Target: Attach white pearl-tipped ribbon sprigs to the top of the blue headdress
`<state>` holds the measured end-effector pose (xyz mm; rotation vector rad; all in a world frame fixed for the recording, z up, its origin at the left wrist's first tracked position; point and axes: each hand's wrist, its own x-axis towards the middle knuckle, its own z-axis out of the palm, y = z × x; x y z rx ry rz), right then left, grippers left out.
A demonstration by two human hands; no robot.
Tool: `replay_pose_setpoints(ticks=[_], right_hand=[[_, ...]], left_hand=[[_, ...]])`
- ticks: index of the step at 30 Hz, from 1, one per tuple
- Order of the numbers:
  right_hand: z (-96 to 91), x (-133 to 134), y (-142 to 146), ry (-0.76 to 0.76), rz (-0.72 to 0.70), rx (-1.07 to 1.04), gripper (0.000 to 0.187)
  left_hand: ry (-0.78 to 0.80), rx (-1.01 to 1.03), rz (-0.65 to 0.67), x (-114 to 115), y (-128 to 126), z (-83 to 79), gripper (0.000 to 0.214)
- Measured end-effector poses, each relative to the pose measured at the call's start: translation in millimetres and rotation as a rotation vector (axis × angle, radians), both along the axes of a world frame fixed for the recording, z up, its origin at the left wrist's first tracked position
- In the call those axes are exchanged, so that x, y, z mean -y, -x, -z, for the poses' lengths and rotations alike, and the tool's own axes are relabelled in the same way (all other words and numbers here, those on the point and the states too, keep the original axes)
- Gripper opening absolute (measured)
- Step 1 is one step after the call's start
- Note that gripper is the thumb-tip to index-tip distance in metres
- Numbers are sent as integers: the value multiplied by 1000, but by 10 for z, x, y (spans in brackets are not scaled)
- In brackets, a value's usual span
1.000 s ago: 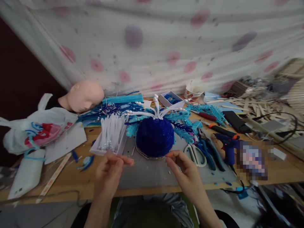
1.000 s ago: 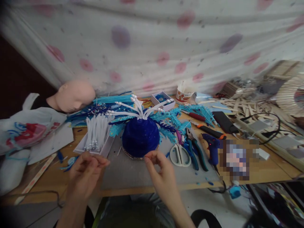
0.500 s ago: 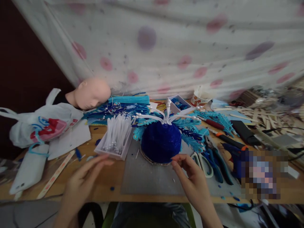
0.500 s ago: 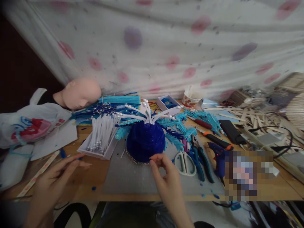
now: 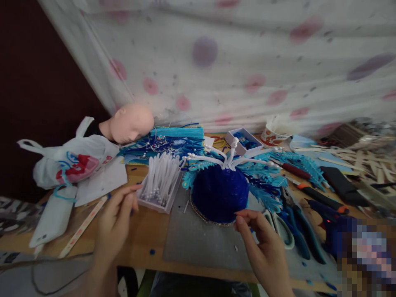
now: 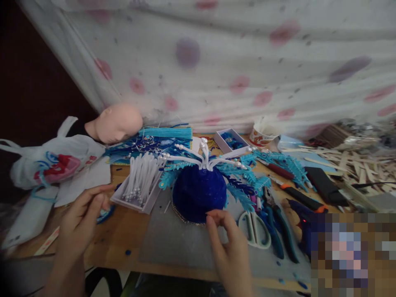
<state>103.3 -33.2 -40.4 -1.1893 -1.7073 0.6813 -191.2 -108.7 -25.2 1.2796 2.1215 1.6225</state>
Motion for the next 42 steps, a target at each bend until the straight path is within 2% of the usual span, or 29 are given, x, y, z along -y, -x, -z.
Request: replay_pose_setpoints(ticks=[3,6,8,13,17,20,23,28,31,35,39,42], right_hand=[[4,53,-23,78,-60,29,16],[14,122,-55,142,-61,52,20],[16,147,-78,103,-70,79,22],[0,127,-123,-128,-257,207,22],[37,133,-117,-149,-264,239,19],[96,144,-95,-143,-263,211,17],[87,130,-14,-142,-295,99,15],[-192,55,305,-113,-376,-145,17],[-353,18,469,-114,-445,-289,21],[-377,18,514,-151,-465,-310,13],[-300,27,449,-226,-302,-226,12],[-256,31,398,-260,-240,-147,12]], left_hand=[[-50,64,-54,-104,-3,-41,27],[-80,131,-125,-182,54,-30,26],[-63,137,-147,-240,99,-8,26],[-38,104,-176,-401,122,20,22],[-48,100,-167,-480,82,35,17],[-92,192,-69,-480,16,73,16],[-130,273,104,-439,-172,84,16],[-146,451,567,-360,-723,-35,32],[-103,571,658,-327,-947,-104,39],[24,600,619,-277,-1026,-84,34],[85,553,571,-240,-952,-3,37],[59,362,335,-312,-770,46,31]])
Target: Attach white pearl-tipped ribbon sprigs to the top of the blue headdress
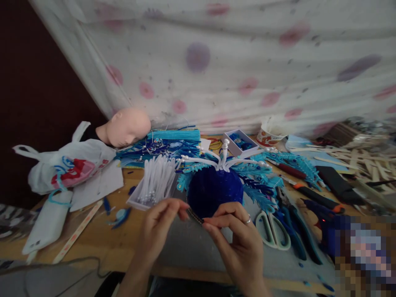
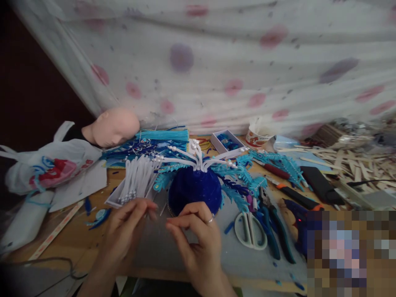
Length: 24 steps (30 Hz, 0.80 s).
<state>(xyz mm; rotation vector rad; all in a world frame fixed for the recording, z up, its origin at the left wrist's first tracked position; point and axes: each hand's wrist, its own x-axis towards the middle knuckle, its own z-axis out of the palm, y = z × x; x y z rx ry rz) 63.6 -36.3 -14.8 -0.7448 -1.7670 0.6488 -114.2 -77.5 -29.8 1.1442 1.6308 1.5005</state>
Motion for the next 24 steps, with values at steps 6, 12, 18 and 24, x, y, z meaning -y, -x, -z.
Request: replay_pose_setpoints(ticks=[6,12,18,24], right_hand=[[91,70,-74,11,-66,4,29],[119,113,-153,32,-86,34,30],[75,158,-128,-12,-63,-5,27],[78,273,-30,-23,-138,105,49]], left_hand=[[39,-743,-371,-426,400,139,36],[52,-786,-423,-524,495,195,20],[-158,-514,-644,-53,423,-155,21],[-207,-240,-354,496,-55,-349,36]])
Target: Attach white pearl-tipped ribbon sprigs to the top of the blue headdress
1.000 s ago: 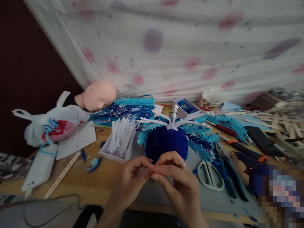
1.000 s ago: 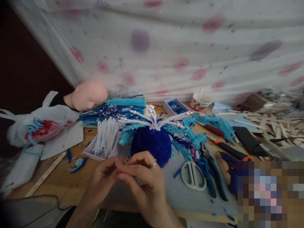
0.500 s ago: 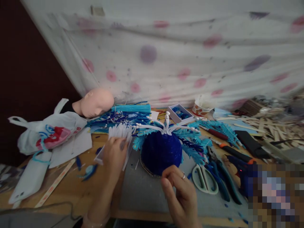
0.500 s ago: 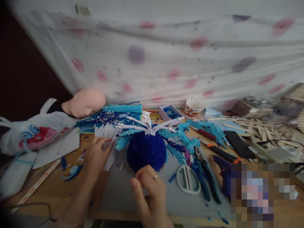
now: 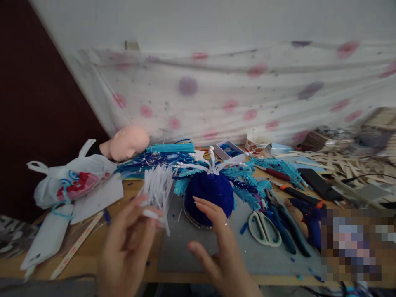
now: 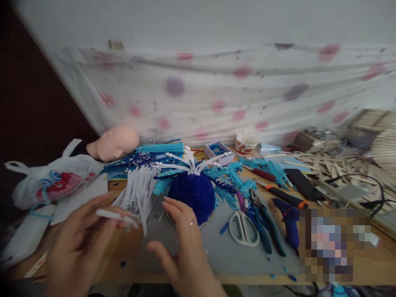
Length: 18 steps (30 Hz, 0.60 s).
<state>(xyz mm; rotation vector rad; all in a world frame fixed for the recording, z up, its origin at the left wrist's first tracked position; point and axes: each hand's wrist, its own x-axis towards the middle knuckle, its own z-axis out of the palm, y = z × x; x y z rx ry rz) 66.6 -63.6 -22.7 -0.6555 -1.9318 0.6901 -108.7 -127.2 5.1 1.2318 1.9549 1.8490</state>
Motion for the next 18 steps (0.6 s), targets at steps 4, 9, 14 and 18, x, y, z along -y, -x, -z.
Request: replay_pose_setpoints(ticks=[4,9,14,18], right_hand=[[170,137,42,275,-140,6,39],[351,289,8,434,-196,-17,18],[459,382,-129,399,-164,89,38],[510,378,-243,469,-209,159,42]], left_hand=[[11,30,164,80,-198,147,27],[55,113,282,169,-350,461,11],[134,212,210,408,-477,720,23],[146,57,288,526,-333,754,24]])
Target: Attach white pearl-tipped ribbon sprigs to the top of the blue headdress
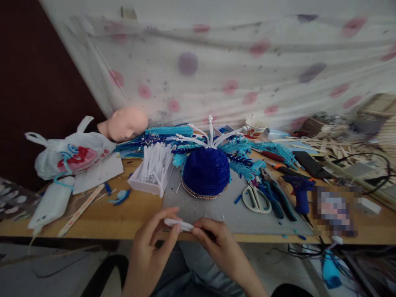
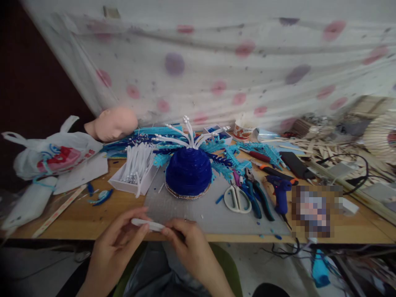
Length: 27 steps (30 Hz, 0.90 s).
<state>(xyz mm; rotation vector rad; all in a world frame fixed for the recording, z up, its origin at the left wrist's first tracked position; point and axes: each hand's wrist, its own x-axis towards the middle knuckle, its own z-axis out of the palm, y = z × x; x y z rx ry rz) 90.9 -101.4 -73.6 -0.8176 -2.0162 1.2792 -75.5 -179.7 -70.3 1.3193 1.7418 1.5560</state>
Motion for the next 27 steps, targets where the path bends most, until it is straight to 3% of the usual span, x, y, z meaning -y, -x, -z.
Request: replay_pose_setpoints(ticks=[2,4,7,11,14,17,19,21,24,27], right_hand=[[5,-23,-65,-9,15,24,38],[11,-49,-135,-36,74,39,37],[33,-77,-222,-63,180,55,38],[69,-75,-250,-68,230,59,40],[88,-59,-240,-82,241,47,41],[112,-60,-247,-89,253,36,42],[129,-80,-260,-78,251,48,41],[137,-115,-271,-56,239,57,41],[123,-179,-281,3,209,63,42],[86,-243,-285,65,196,76,41]], left_hand=[[-40,-138,23,13,150,-2,11],[-78,-247,-67,-32,320,7,12],[-117,-435,-189,-239,553,50,33],[-147,-612,-35,-608,730,69,25],[-145,-607,-8,-763,804,-66,25],[-114,-564,-148,-886,921,-334,25],[-38,-555,-192,-1037,1035,-521,26],[73,-571,-150,-1239,1150,-663,29],[170,-618,-100,-1473,1224,-745,28],[63,-692,-343,-1410,1103,-698,36]])
